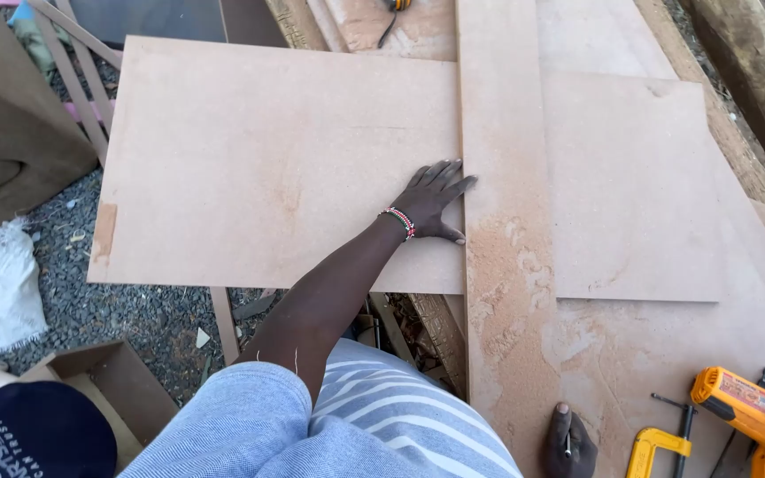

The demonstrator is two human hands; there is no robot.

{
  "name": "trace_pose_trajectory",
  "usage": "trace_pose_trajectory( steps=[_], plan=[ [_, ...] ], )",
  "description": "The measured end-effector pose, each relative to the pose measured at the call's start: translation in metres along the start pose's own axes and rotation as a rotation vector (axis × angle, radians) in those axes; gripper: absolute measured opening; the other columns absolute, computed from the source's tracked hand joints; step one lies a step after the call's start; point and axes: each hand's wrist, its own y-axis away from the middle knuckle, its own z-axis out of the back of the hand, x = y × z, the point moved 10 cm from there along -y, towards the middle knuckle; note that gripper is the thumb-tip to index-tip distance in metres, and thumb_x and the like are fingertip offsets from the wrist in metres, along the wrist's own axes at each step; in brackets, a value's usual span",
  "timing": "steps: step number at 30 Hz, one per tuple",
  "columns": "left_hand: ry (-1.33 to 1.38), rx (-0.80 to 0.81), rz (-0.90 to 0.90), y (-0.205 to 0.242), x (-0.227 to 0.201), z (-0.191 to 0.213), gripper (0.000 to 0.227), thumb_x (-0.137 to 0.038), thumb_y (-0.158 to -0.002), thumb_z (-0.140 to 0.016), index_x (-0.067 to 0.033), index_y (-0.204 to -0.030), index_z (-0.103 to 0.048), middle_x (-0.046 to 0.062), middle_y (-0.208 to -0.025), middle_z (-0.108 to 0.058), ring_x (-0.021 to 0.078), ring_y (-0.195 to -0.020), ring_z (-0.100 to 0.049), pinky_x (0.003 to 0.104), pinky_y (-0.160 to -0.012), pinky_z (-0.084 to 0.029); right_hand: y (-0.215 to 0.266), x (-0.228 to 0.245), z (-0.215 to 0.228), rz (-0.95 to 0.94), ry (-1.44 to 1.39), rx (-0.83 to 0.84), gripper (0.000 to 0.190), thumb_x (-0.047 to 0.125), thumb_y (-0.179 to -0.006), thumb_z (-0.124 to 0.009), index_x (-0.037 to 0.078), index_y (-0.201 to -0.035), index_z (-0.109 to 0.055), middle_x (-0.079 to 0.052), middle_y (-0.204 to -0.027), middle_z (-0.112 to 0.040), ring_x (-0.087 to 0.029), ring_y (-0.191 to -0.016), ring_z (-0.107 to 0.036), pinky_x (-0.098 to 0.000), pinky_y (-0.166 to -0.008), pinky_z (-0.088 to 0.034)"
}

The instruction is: Measuring, marking, and cutting wooden boards using a tape measure, pencil, and circular saw for furniture construction.

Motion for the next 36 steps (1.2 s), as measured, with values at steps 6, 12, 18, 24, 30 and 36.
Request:
trace_pose_trajectory(
  steps=[6,12,18,24,30,36],
  plan=[
    [-0.002,0.036,-0.001,-0.001,0.002,-0.003,0.151,-0.109,-0.078,-0.075,-0.0328,-0.193,-0.015,0.013,-0.203,-0.006,0.0378,-0.187,-0.001,0.060,-0.148,-0.005,0.001,-0.020,-0.007,-0.123,0.098,0.043,0.061,0.052,-0.133,-0.053,0.005,-0.113,-0.086,-0.027,-0.108,-0.085,-0.048,-0.116,-0.080,-0.0536,-0.091,-0.055],
    [0.022,0.051,0.009,0.002,0.001,0.001,0.148,-0.102,-0.081,-0.083,-0.0338,-0.193,-0.016,0.013,-0.203,-0.005,0.0369,-0.187,-0.001,0.059,-0.149,-0.003,0.001,-0.026,-0.013,-0.049,0.128,0.013,0.059,0.047,-0.133,-0.054,0.007,-0.093,-0.068,-0.023,-0.091,-0.075,-0.050,-0.099,-0.075,-0.0572,-0.083,-0.051],
    [0.012,0.036,-0.019,-0.002,0.006,-0.007,0.150,-0.104,-0.083,-0.086,-0.0322,-0.194,-0.016,0.015,-0.203,-0.007,0.0401,-0.187,-0.004,0.063,-0.148,-0.009,0.017,0.022,-0.002,-0.105,0.237,0.071,0.060,0.051,-0.134,-0.041,0.006,-0.111,-0.073,-0.027,-0.107,-0.083,-0.061,-0.099,-0.075,-0.0683,-0.078,-0.054],
    [0.026,0.052,-0.023,0.004,0.001,0.001,0.149,-0.099,-0.088,-0.091,-0.0312,-0.195,-0.012,0.015,-0.203,-0.004,0.0390,-0.187,0.000,0.061,-0.149,-0.004,0.024,0.031,0.010,0.032,0.163,-0.080,0.039,0.041,-0.132,-0.060,0.006,-0.123,-0.075,-0.020,-0.118,-0.082,-0.052,-0.108,-0.076,-0.0636,-0.090,-0.056],
    [0.016,0.049,-0.017,0.008,-0.002,0.004,0.147,-0.100,-0.091,-0.091,-0.0328,-0.195,-0.012,0.013,-0.203,-0.002,0.0376,-0.187,0.000,0.063,-0.150,-0.007,0.026,0.033,0.012,0.072,0.157,-0.124,0.036,0.035,-0.134,-0.062,0.004,-0.122,-0.077,-0.017,-0.119,-0.082,-0.046,-0.109,-0.076,-0.0595,-0.092,-0.056],
    [0.027,0.084,-0.004,0.009,-0.005,0.007,0.146,-0.097,-0.093,-0.092,-0.0325,-0.195,-0.010,0.013,-0.203,0.001,0.0368,-0.187,0.003,0.062,-0.150,-0.004,0.028,0.047,0.015,0.113,0.129,-0.114,0.035,0.031,-0.135,-0.061,0.002,-0.121,-0.074,-0.018,-0.114,-0.078,-0.044,-0.104,-0.074,-0.0570,-0.089,-0.055]
  ],
)
